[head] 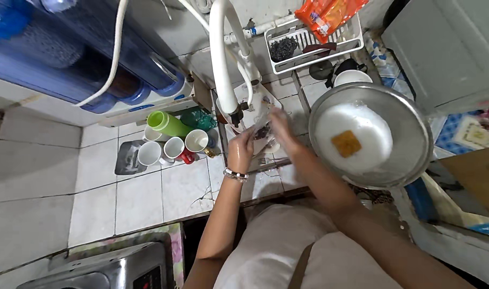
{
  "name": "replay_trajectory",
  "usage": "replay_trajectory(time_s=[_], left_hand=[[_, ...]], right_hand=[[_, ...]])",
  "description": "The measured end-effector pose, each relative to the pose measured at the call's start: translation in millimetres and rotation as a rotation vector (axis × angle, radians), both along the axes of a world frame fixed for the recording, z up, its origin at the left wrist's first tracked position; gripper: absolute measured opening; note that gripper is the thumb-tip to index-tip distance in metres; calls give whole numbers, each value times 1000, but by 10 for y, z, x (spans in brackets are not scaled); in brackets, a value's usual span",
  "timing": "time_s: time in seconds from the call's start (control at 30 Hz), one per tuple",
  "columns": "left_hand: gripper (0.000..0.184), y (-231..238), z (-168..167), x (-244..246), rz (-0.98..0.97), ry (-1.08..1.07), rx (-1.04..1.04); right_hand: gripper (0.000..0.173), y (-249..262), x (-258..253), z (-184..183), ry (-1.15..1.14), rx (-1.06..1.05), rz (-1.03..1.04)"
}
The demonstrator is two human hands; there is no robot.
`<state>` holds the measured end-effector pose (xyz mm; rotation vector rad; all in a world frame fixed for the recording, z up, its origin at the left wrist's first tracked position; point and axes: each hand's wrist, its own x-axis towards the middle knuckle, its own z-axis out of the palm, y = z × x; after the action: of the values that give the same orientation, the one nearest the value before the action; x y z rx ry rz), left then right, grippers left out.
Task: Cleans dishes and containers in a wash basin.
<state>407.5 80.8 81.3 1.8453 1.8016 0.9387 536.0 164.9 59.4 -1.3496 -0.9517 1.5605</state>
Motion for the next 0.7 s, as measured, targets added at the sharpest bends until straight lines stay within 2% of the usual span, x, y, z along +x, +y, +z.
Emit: replay_trajectory(time_s=[0.07, 0.17, 0.23, 0.3, 0.37, 0.4, 0.47, 0.53, 0.6, 0.67, 0.7], left_hand=[[28, 19, 11, 0, -30, 80, 31], [38, 29, 9, 25, -81, 150, 28], [41, 7, 7, 58, -112, 185, 36], [39, -21, 23, 81, -146, 211, 16], [30, -34, 18, 110, -179, 222, 56], [25, -38, 24, 135, -194, 231, 93], [18, -47, 78, 207, -220, 262, 165], [16, -11, 196, 314, -249, 277, 267], [17, 46, 361, 474, -313, 293, 313], [20, 148, 501, 715, -432, 336, 285], [21, 219, 538, 873, -506, 365, 245]], right_hand=[[53, 374, 33, 325, -106, 161, 11], [66, 813, -79, 703, -572, 281, 279], [60, 926, -216, 769, -787, 343, 395], [59, 1004, -294, 703, -756, 286, 346], [62, 1072, -315, 581, -528, 202, 266], [62, 1088, -304, 541, -445, 177, 268], [61, 1084, -184, 569, -381, 121, 404], [53, 1060, 147, 732, -478, 114, 571], [46, 934, 728, 816, -569, 196, 572], [41, 704, 1431, 709, -695, 195, 542], [46, 545, 1736, 588, -804, 129, 586]])
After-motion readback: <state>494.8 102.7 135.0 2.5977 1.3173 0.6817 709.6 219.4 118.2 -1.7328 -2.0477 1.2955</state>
